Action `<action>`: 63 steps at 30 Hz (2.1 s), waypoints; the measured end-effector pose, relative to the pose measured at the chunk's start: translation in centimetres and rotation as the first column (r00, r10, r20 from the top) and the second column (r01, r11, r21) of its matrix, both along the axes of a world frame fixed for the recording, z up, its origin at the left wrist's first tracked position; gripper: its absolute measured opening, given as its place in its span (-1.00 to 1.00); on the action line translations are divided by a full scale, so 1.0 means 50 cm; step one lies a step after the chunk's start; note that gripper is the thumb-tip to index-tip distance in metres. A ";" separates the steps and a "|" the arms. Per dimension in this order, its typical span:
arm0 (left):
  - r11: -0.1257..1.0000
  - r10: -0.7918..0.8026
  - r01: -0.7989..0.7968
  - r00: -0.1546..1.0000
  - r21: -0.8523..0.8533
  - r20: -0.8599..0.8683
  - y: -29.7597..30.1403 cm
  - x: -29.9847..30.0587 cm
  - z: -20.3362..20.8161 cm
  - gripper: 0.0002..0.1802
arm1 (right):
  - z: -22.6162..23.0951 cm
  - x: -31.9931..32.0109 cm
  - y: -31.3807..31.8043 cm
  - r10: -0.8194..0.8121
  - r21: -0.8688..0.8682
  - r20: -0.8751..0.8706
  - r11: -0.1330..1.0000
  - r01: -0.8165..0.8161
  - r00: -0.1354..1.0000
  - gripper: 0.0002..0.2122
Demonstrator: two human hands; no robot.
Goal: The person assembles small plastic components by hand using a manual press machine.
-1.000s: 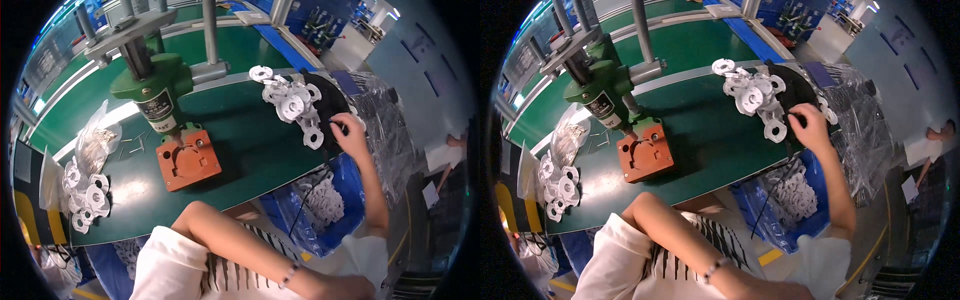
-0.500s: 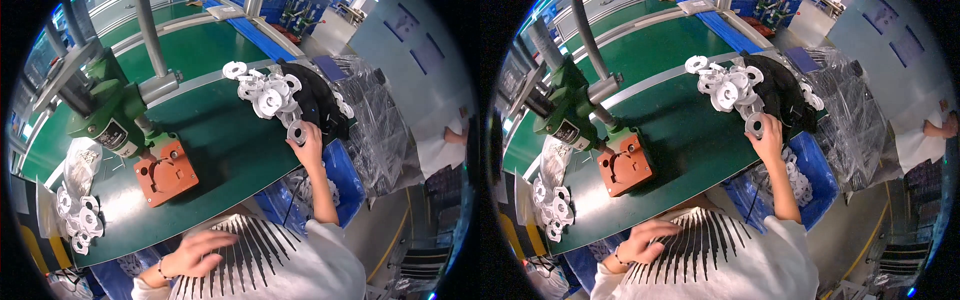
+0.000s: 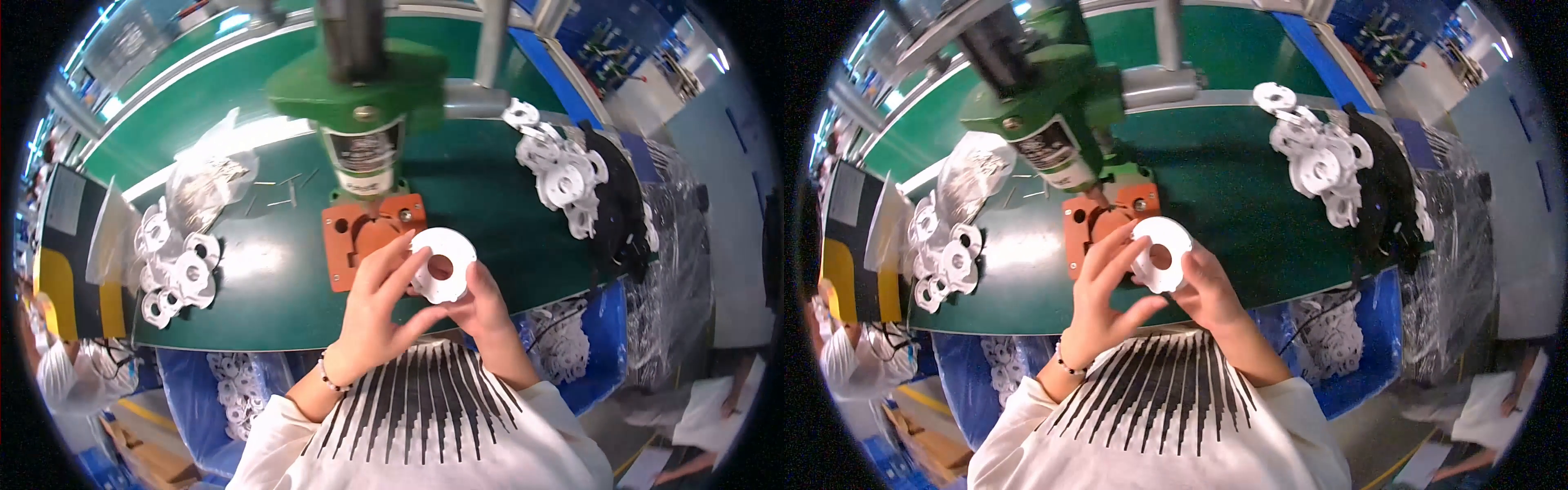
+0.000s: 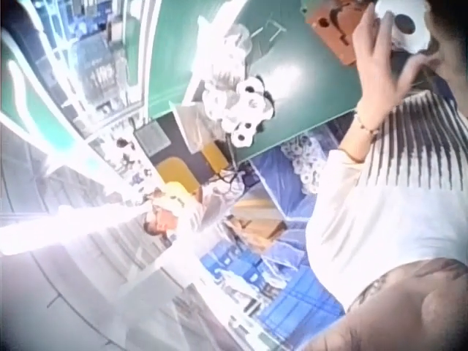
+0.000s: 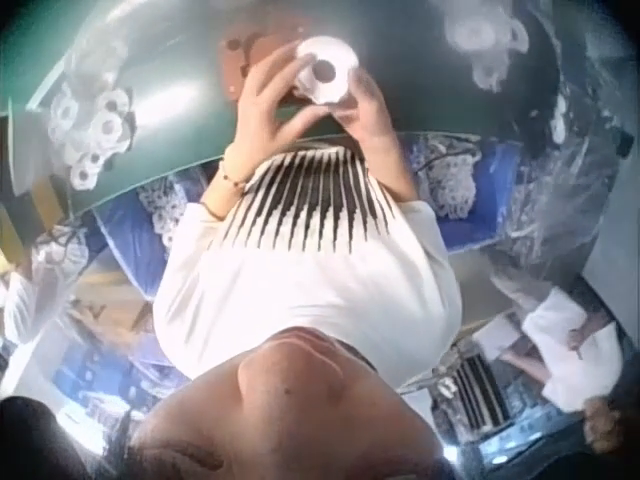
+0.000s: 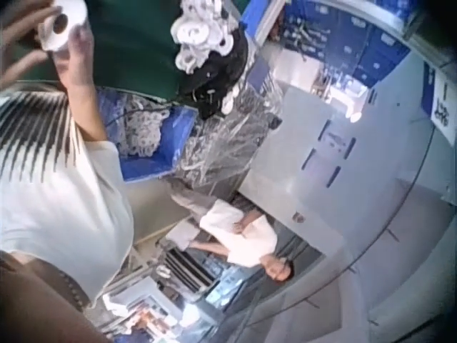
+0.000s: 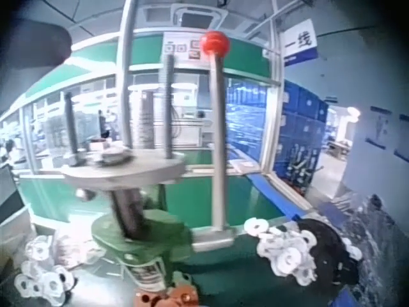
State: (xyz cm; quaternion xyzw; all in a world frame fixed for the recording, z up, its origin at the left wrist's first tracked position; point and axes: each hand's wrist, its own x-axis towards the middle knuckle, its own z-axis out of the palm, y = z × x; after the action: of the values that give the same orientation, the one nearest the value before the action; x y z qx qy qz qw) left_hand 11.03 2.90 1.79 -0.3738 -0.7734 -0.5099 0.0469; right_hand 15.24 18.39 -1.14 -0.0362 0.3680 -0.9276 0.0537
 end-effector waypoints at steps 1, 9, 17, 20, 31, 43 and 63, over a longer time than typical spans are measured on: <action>0.998 0.014 -0.018 0.998 -0.052 -0.066 -0.008 -0.001 0.000 -0.30 | 0.004 -0.005 -0.014 -0.121 0.128 -0.048 0.984 0.127 0.991 -0.38; 0.977 0.093 -0.167 0.891 0.130 0.444 -0.041 0.008 -0.050 -0.59 | 0.025 -0.046 -0.082 -0.155 0.783 -0.621 -0.160 0.601 0.768 -0.27; 0.932 0.356 -0.338 0.919 -0.129 0.167 -0.063 -0.041 -0.020 -0.57 | 0.046 -0.047 -0.072 -0.068 0.852 -0.510 -0.175 0.493 0.857 -0.45; 0.842 0.404 -0.433 0.901 -0.321 -0.158 -0.068 -0.049 -0.007 -0.58 | 0.036 -0.045 -0.070 -0.046 0.836 -0.523 -0.220 0.503 0.851 -0.54; 0.975 -0.004 0.004 1.000 -0.221 0.001 -0.091 -0.080 -0.022 -0.62 | 0.031 -0.074 -0.011 0.125 0.797 -0.599 0.191 0.573 0.791 -0.81; 0.907 0.372 -0.379 0.925 -0.182 -0.073 -0.081 -0.042 -0.030 -0.54 | 0.036 -0.081 -0.012 0.163 0.666 -0.730 -0.053 0.744 0.664 -0.80; 0.914 0.153 -0.202 0.975 -0.353 -0.161 -0.080 -0.017 0.009 -0.47 | 0.004 -0.099 -0.025 0.202 0.778 -0.536 -0.260 0.572 0.820 -0.53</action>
State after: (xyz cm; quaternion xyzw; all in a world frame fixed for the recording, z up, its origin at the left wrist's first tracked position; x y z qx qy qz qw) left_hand 10.19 -1.08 2.22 -0.3365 -0.8810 -0.3245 0.0729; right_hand 10.28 17.16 -0.97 -0.1483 0.9434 -0.2291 -0.1886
